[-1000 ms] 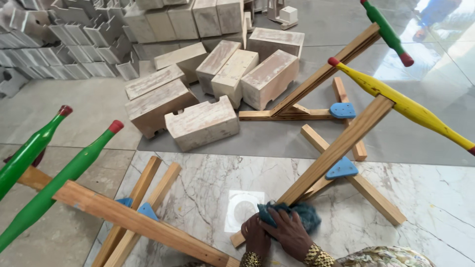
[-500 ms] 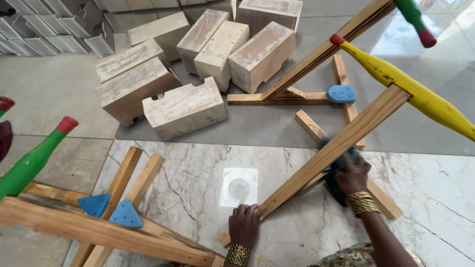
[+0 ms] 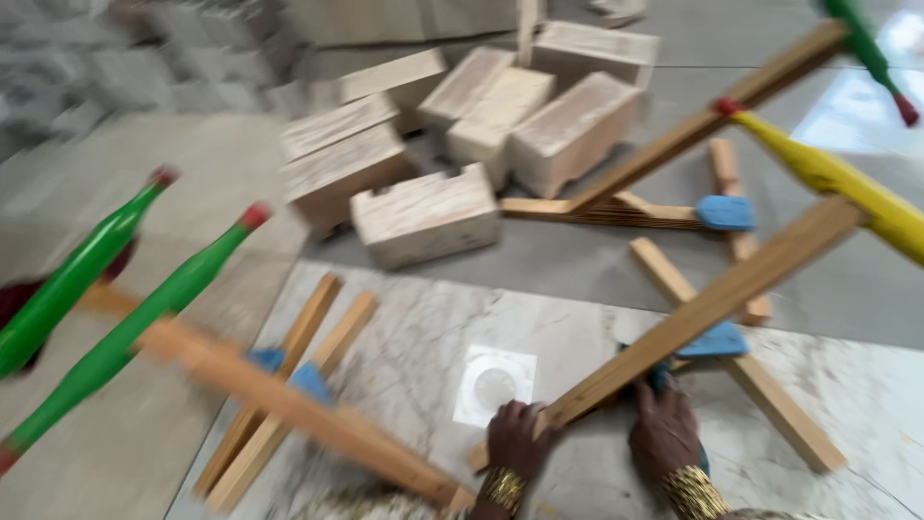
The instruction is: The person sits on the floor and wipes down wooden game stands with a blue cloth, turning and repositioning each frame to clean its bars and legs, moving from one stand to the next across the floor.
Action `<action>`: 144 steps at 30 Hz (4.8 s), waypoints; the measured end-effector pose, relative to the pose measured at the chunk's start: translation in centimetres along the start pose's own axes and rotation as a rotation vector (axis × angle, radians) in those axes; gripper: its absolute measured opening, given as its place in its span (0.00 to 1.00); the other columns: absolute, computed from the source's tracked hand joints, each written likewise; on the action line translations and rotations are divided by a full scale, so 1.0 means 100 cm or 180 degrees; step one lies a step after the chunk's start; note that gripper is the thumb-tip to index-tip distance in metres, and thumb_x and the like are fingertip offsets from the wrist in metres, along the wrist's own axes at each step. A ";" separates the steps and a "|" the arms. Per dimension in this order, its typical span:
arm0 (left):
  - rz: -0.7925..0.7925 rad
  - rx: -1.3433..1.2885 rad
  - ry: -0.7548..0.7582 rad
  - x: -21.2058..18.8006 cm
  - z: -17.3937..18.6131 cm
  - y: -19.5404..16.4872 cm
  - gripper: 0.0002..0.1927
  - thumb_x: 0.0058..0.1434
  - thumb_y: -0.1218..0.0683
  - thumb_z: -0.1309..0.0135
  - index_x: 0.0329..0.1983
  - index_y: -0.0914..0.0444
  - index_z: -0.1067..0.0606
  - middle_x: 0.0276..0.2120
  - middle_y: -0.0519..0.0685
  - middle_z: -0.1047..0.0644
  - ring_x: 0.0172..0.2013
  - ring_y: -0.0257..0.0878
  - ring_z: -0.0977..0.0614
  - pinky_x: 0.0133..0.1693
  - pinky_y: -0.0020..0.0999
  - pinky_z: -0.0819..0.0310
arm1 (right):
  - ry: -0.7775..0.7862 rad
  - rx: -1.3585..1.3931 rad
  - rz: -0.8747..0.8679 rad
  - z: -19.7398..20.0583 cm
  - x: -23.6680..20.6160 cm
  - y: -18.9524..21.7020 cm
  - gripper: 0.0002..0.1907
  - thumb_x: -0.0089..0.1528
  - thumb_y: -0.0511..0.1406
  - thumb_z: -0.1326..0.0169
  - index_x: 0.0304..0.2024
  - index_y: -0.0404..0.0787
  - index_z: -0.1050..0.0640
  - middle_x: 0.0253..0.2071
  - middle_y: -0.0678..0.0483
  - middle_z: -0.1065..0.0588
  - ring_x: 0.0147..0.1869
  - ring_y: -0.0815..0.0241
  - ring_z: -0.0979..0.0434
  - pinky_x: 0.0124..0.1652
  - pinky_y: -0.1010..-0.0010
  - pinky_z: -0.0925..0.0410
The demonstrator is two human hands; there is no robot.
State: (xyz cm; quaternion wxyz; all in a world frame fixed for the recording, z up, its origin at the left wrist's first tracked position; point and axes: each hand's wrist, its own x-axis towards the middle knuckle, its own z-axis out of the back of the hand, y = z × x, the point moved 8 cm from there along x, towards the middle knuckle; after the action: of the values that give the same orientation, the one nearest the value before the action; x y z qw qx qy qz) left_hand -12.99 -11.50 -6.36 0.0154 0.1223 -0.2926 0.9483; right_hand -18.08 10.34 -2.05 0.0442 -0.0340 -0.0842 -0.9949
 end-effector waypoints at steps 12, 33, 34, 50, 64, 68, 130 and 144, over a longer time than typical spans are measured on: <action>0.0320 -0.0583 -0.2480 -0.045 0.123 0.024 0.37 0.66 0.46 0.37 0.69 0.66 0.40 0.71 0.69 0.45 0.71 0.67 0.42 0.67 0.51 0.34 | 0.0181 0.1101 0.0848 -0.022 -0.075 0.034 0.36 0.48 0.31 0.44 0.61 0.52 0.29 0.62 0.50 0.31 0.62 0.44 0.31 0.57 0.56 0.32; 0.2027 -0.2828 -0.3152 -0.072 0.174 0.128 0.20 0.59 0.49 0.33 0.43 0.69 0.25 0.27 0.49 0.22 0.27 0.36 0.23 0.32 0.32 0.27 | -0.0113 -0.1299 0.1854 0.077 0.017 0.119 0.13 0.57 0.38 0.48 0.44 0.47 0.20 0.39 0.48 0.30 0.52 0.48 0.30 0.61 0.48 0.48; 0.2058 -0.2829 -0.3144 -0.073 0.173 0.127 0.20 0.59 0.49 0.33 0.43 0.69 0.25 0.27 0.49 0.22 0.27 0.36 0.23 0.32 0.32 0.27 | -0.0184 -0.1290 0.1820 0.079 0.017 0.112 0.12 0.57 0.38 0.47 0.43 0.48 0.19 0.39 0.48 0.29 0.52 0.49 0.30 0.61 0.48 0.47; 0.1680 -0.3229 -0.2160 -0.045 0.151 0.094 0.32 0.68 0.44 0.46 0.64 0.70 0.39 0.43 0.55 0.20 0.43 0.42 0.19 0.47 0.36 0.23 | -0.0266 -0.2518 0.1097 0.111 0.011 -0.073 0.13 0.65 0.46 0.45 0.52 0.69 0.22 0.44 0.59 0.28 0.54 0.62 0.27 0.69 0.56 0.44; 0.0939 -0.3047 0.0346 -0.006 0.055 0.017 0.38 0.65 0.44 0.44 0.72 0.64 0.43 0.52 0.55 0.21 0.51 0.43 0.19 0.52 0.37 0.23 | 0.0574 0.1293 0.0904 0.020 -0.066 0.064 0.51 0.48 0.43 0.30 0.71 0.62 0.39 0.70 0.44 0.38 0.66 0.39 0.33 0.58 0.51 0.35; 0.1139 -0.2118 -0.0258 -0.012 0.081 0.046 0.24 0.57 0.52 0.34 0.55 0.64 0.24 0.50 0.50 0.20 0.47 0.47 0.20 0.48 0.43 0.21 | 0.0626 0.0225 0.0746 0.009 -0.056 0.088 0.54 0.54 0.43 0.35 0.75 0.53 0.51 0.59 0.48 0.32 0.61 0.49 0.30 0.56 0.54 0.34; 0.1481 -0.0521 0.0517 -0.006 0.071 0.070 0.54 0.48 0.60 0.36 0.76 0.60 0.52 0.54 0.57 0.34 0.58 0.56 0.31 0.58 0.44 0.32 | -0.0081 0.1254 0.0860 0.021 0.061 0.186 0.37 0.50 0.36 0.40 0.64 0.61 0.29 0.63 0.43 0.35 0.60 0.37 0.33 0.55 0.49 0.33; 0.1782 -0.0753 0.1012 -0.003 0.052 0.093 0.57 0.49 0.56 0.34 0.78 0.56 0.53 0.62 0.58 0.35 0.65 0.56 0.35 0.66 0.44 0.38 | 0.1224 -0.0166 0.1447 -0.044 0.182 0.293 0.24 0.57 0.37 0.42 0.54 0.69 0.20 0.63 0.45 0.37 0.63 0.39 0.36 0.57 0.46 0.34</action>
State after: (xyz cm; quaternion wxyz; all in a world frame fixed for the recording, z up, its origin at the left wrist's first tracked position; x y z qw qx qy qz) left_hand -12.42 -22.08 -7.35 -0.1859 -0.1148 -0.4167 0.8824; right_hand -33.69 -20.67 -0.19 0.2801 0.1361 -0.0389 -0.9495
